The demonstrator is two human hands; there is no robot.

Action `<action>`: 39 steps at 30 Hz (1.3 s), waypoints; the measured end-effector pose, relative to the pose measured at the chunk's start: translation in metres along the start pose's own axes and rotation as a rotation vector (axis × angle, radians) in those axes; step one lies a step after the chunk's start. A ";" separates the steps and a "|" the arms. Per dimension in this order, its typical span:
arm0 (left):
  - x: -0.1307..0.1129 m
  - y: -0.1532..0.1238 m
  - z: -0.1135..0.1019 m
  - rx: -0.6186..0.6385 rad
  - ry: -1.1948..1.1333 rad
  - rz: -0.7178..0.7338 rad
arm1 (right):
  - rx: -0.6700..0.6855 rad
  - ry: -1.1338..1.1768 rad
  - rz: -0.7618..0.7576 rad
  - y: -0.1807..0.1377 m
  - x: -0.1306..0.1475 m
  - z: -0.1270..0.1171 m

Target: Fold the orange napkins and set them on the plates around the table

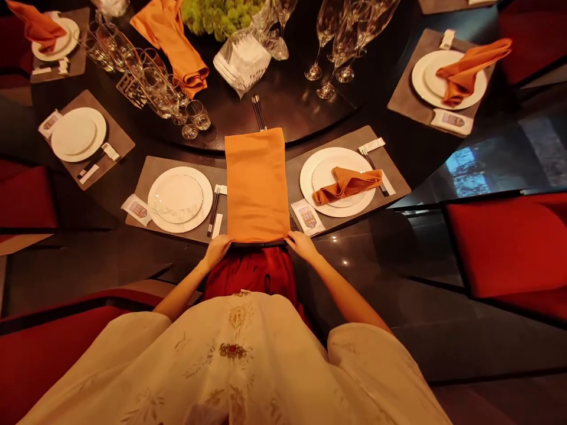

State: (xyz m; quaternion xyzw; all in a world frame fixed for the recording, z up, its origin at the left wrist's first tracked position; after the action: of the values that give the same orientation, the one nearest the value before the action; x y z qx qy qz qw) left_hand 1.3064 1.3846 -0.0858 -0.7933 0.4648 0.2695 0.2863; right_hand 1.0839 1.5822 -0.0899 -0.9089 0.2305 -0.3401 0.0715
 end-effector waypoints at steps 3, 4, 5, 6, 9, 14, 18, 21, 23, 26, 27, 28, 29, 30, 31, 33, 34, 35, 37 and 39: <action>0.002 0.004 -0.003 -0.068 0.000 -0.168 | -0.040 0.029 0.258 0.003 -0.012 -0.002; 0.002 0.008 -0.005 -0.095 -0.009 -0.217 | -0.059 0.023 0.331 0.005 -0.013 -0.003; 0.001 0.012 -0.007 -0.125 -0.022 -0.266 | -0.093 0.010 0.377 0.008 -0.013 -0.007; 0.001 0.016 -0.009 -0.156 -0.033 -0.316 | -0.141 -0.004 0.397 0.010 -0.010 -0.011; 0.002 0.027 -0.015 -0.238 -0.030 -0.450 | -0.321 -0.038 0.381 0.018 0.002 -0.025; 0.005 0.036 -0.016 -0.220 0.064 -0.558 | -0.245 -0.087 0.551 0.024 -0.009 -0.017; 0.011 0.038 -0.012 -0.169 0.048 -0.585 | -0.123 0.017 0.650 0.026 -0.024 0.000; 0.022 0.033 -0.009 -0.265 -0.306 -0.646 | -0.139 0.290 0.656 0.023 -0.029 0.011; 0.030 0.029 -0.001 -0.331 -0.656 -0.698 | -0.169 0.446 0.632 0.021 -0.029 0.014; 0.030 0.025 0.006 -0.329 -0.942 -0.692 | -0.257 0.606 0.605 0.014 -0.030 0.015; 0.029 0.024 0.006 -0.321 -0.965 -0.678 | -0.299 0.640 0.602 0.012 -0.031 0.014; 0.028 0.023 0.007 -0.318 -1.004 -0.659 | -0.346 0.654 0.597 0.009 -0.032 0.013; 0.027 0.022 0.008 -0.322 -1.049 -0.634 | -0.392 0.644 0.590 0.006 -0.033 0.012; 0.026 0.021 0.008 -0.335 -1.089 -0.607 | -0.431 0.610 0.583 0.002 -0.033 0.011; 0.026 0.019 0.009 -0.356 -1.108 -0.582 | -0.457 0.560 0.576 -0.001 -0.032 0.011; 0.029 0.013 0.009 -0.420 -1.003 -0.546 | -0.469 0.419 0.548 -0.007 -0.028 0.013; 0.031 0.008 0.008 -0.455 -0.909 -0.545 | -0.461 0.328 0.516 -0.009 -0.024 0.015; 0.033 0.004 0.007 -0.487 -0.791 -0.544 | -0.452 0.229 0.469 -0.010 -0.019 0.017; 0.032 -0.003 0.000 -0.537 -0.510 -0.485 | -0.448 0.009 0.338 -0.013 -0.006 0.019; 0.021 -0.003 -0.006 -0.516 -0.203 -0.315 | -0.459 -0.195 0.193 -0.015 0.005 0.021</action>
State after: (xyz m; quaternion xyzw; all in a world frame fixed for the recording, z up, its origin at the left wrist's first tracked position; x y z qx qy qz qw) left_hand 1.3186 1.3693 -0.0960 -0.8711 0.2214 0.4086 0.1589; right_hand 1.1065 1.5922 -0.0983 -0.9037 0.3790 -0.1813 -0.0826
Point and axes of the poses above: each hand's wrist, its own y-axis towards the middle knuckle, its own z-axis out of the palm, x = y × z, the point moved 7 cm from there along y, towards the middle knuckle, and after that the axes turned 6 degrees about -y, right-handed, at the moved point
